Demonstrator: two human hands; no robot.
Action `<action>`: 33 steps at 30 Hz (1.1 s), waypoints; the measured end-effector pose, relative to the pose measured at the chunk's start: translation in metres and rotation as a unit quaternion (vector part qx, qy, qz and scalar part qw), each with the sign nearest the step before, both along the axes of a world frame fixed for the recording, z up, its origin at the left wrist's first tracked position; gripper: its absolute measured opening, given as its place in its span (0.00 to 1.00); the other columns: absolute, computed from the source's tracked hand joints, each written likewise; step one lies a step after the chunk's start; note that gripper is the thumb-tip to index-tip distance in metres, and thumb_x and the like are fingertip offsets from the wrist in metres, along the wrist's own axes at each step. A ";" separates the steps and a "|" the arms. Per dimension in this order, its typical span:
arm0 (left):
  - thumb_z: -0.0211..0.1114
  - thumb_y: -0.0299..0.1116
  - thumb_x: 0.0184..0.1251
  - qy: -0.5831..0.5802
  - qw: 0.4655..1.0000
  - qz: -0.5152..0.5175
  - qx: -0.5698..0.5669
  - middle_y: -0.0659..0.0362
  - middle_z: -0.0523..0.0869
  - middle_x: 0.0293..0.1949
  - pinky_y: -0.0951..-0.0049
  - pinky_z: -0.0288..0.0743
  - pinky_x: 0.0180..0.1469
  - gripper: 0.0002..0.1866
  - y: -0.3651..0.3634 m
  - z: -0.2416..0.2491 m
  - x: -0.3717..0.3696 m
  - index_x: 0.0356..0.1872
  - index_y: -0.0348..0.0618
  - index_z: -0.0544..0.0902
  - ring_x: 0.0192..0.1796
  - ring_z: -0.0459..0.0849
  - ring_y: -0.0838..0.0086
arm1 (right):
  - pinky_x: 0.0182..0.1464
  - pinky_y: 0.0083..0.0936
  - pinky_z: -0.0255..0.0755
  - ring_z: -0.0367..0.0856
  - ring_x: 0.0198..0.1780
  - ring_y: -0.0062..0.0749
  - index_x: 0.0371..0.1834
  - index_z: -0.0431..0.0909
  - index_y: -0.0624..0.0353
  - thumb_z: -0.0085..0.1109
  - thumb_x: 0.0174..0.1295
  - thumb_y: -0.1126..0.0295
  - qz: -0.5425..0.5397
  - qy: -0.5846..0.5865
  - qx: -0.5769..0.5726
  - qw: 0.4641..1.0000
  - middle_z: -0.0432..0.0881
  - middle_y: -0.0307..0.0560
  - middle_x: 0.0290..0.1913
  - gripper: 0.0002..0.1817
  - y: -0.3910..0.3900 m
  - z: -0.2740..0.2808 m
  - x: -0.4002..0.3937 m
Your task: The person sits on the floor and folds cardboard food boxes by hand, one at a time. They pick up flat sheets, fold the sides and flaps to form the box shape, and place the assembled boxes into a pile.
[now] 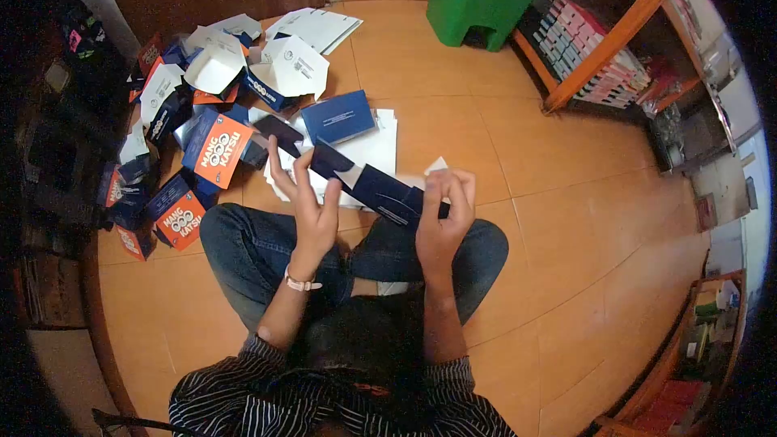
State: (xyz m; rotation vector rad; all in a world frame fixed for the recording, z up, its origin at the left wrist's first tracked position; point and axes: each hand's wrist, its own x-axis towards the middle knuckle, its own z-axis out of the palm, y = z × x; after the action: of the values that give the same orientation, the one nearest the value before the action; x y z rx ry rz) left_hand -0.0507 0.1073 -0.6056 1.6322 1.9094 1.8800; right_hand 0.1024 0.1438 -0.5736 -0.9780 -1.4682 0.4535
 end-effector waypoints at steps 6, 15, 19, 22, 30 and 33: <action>0.61 0.28 0.53 0.137 0.983 -0.118 0.019 0.44 0.56 0.65 0.49 0.47 0.65 0.11 -0.006 0.046 0.022 0.39 0.46 0.76 0.68 0.52 0.47 | 0.45 0.29 0.63 0.69 0.40 0.33 0.21 0.65 0.66 0.51 0.60 0.75 -0.004 0.014 0.119 0.993 0.69 0.50 0.36 0.11 -0.008 0.003 -0.001; 0.62 0.40 0.58 -0.096 0.963 -0.250 0.042 0.51 0.47 0.70 0.64 0.38 0.69 0.38 0.012 0.002 -0.040 0.67 0.41 0.55 0.73 0.41 0.65 | 0.48 0.23 0.70 0.76 0.46 0.26 0.45 0.71 0.63 0.42 0.68 0.65 0.094 0.410 -0.143 0.896 0.77 0.46 0.42 0.13 0.012 -0.037 0.045; 0.60 0.30 0.60 -0.177 0.960 -0.215 -0.036 0.51 0.61 0.62 0.68 0.49 0.66 0.26 0.013 -0.025 -0.064 0.58 0.38 0.62 0.66 0.58 0.67 | 0.46 0.24 0.70 0.74 0.45 0.27 0.42 0.70 0.62 0.38 0.69 0.63 0.102 0.490 -0.186 0.846 0.75 0.45 0.41 0.14 0.019 -0.048 0.028; 0.57 0.22 0.59 -0.166 0.953 -0.247 -0.046 0.56 0.78 0.44 0.66 0.58 0.62 0.10 -0.007 -0.001 -0.072 0.41 0.39 0.72 0.51 0.73 0.70 | 0.50 0.27 0.67 0.71 0.50 0.30 0.45 0.70 0.62 0.37 0.69 0.63 -0.058 0.401 -0.195 0.893 0.74 0.46 0.45 0.15 0.009 -0.047 0.024; 0.69 0.29 0.45 0.303 0.920 -0.230 -0.090 0.67 0.82 0.30 0.50 0.51 0.66 0.11 -0.049 0.017 -0.045 0.34 0.53 0.83 0.47 0.76 0.72 | 0.64 0.34 0.52 0.56 0.65 0.46 0.43 0.75 0.62 0.48 0.63 0.68 0.262 -0.095 -0.179 0.944 0.61 0.55 0.62 0.12 -0.009 -0.028 -0.018; 0.66 0.27 0.49 0.168 0.932 -0.290 -0.134 0.63 0.81 0.30 0.52 0.56 0.65 0.11 -0.053 0.004 -0.048 0.37 0.47 0.82 0.45 0.77 0.69 | 0.64 0.33 0.52 0.57 0.66 0.42 0.40 0.74 0.63 0.47 0.63 0.69 0.338 0.002 -0.247 0.908 0.59 0.55 0.64 0.09 -0.011 -0.061 -0.007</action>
State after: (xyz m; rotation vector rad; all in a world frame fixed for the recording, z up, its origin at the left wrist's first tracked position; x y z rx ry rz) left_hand -0.0989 0.0545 -0.6019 2.1974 1.4343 1.1215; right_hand 0.0952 0.1328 -0.6346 -0.8165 -1.7111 1.3839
